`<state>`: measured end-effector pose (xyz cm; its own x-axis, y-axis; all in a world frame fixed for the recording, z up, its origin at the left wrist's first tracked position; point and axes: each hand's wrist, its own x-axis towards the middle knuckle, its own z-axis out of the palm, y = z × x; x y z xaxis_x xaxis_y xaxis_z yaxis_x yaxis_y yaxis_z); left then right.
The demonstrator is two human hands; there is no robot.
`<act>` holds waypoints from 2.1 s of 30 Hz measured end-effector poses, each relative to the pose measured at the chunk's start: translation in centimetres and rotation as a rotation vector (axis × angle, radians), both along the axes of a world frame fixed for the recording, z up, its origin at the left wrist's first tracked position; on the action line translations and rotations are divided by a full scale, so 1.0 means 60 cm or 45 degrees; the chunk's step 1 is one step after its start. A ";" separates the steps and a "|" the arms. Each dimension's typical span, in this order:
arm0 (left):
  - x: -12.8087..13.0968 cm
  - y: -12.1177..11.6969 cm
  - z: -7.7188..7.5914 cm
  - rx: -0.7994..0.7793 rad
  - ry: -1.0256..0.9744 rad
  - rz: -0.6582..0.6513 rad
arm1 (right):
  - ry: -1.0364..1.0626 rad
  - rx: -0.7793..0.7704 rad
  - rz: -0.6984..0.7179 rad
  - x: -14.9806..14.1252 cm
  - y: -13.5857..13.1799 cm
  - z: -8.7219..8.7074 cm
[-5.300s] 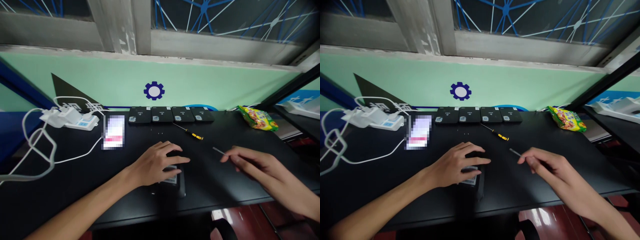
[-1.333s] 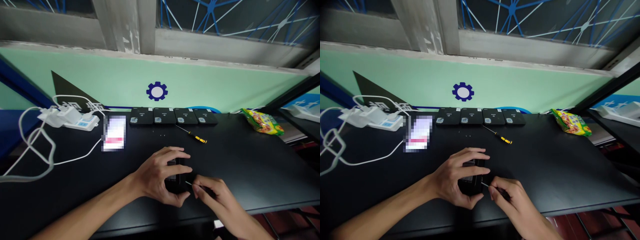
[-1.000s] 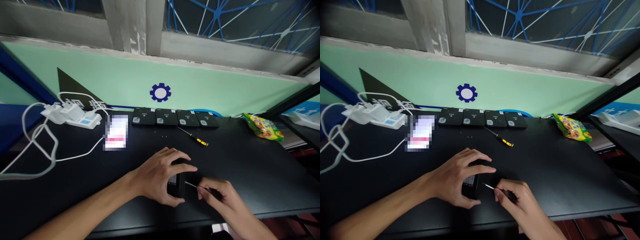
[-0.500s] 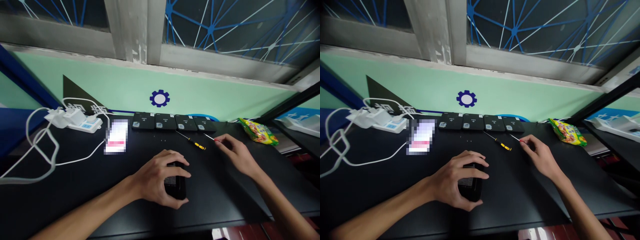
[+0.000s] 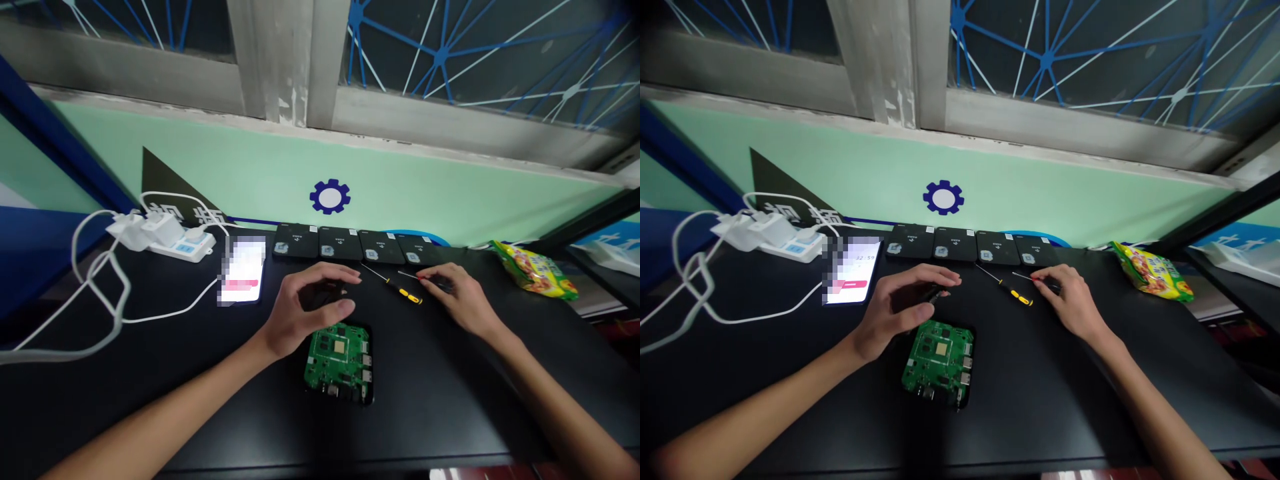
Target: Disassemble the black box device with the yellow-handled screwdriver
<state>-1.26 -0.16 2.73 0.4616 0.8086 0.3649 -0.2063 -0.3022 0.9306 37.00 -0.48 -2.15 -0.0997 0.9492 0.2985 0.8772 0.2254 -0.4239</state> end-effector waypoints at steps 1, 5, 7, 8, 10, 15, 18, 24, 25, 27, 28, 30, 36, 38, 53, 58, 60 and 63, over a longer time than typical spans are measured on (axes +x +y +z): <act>-0.001 0.002 -0.002 -0.055 -0.039 -0.009 | -0.016 0.033 -0.026 -0.011 -0.005 0.005; 0.000 0.009 -0.014 -0.254 -0.207 -0.054 | -0.121 0.230 0.011 -0.077 -0.034 0.034; 0.001 0.011 -0.018 -0.348 -0.275 -0.064 | -0.201 0.235 0.135 -0.110 -0.042 0.042; 0.002 0.012 -0.019 -0.402 -0.308 -0.063 | -0.258 0.222 0.163 -0.122 -0.041 0.043; 0.004 0.014 -0.021 -0.520 -0.377 -0.059 | -0.315 0.239 0.163 -0.135 -0.033 0.037; 0.002 0.026 -0.028 -0.727 -0.488 -0.102 | -0.287 0.272 0.184 -0.128 0.000 0.000; 0.001 0.034 -0.035 -0.813 -0.504 -0.114 | -0.235 0.263 0.191 -0.123 0.005 -0.014; 0.007 0.038 -0.046 -0.871 -0.526 -0.132 | -0.179 0.201 0.225 -0.129 -0.002 -0.008; 0.008 0.038 -0.047 -0.871 -0.523 -0.133 | -0.158 0.194 0.234 -0.131 -0.004 -0.005; 0.009 0.039 -0.049 -0.886 -0.496 -0.133 | -0.101 0.188 0.245 -0.133 -0.008 0.000; 0.009 0.040 -0.050 -0.884 -0.493 -0.134 | -0.064 0.183 0.251 -0.134 -0.011 0.002; 0.010 0.041 -0.053 -0.893 -0.511 -0.145 | 0.018 0.159 0.268 -0.135 -0.020 0.006; 0.013 0.045 -0.056 -0.904 -0.557 -0.167 | 0.393 -0.140 0.321 -0.160 -0.055 0.014; 0.015 0.045 -0.056 -0.903 -0.546 -0.166 | 0.411 -0.251 0.376 -0.178 -0.066 0.016; 0.019 0.043 -0.045 -0.938 -0.550 -0.125 | 0.369 -0.365 0.266 -0.171 -0.053 0.023; 0.018 0.042 -0.044 -0.954 -0.584 -0.134 | 0.367 -0.303 0.266 -0.167 -0.053 0.013; 0.017 0.041 -0.047 -0.957 -0.597 -0.126 | 0.359 -0.271 0.257 -0.166 -0.054 0.009; 0.016 0.040 -0.048 -0.957 -0.625 -0.126 | 0.336 -0.234 0.232 -0.162 -0.053 0.004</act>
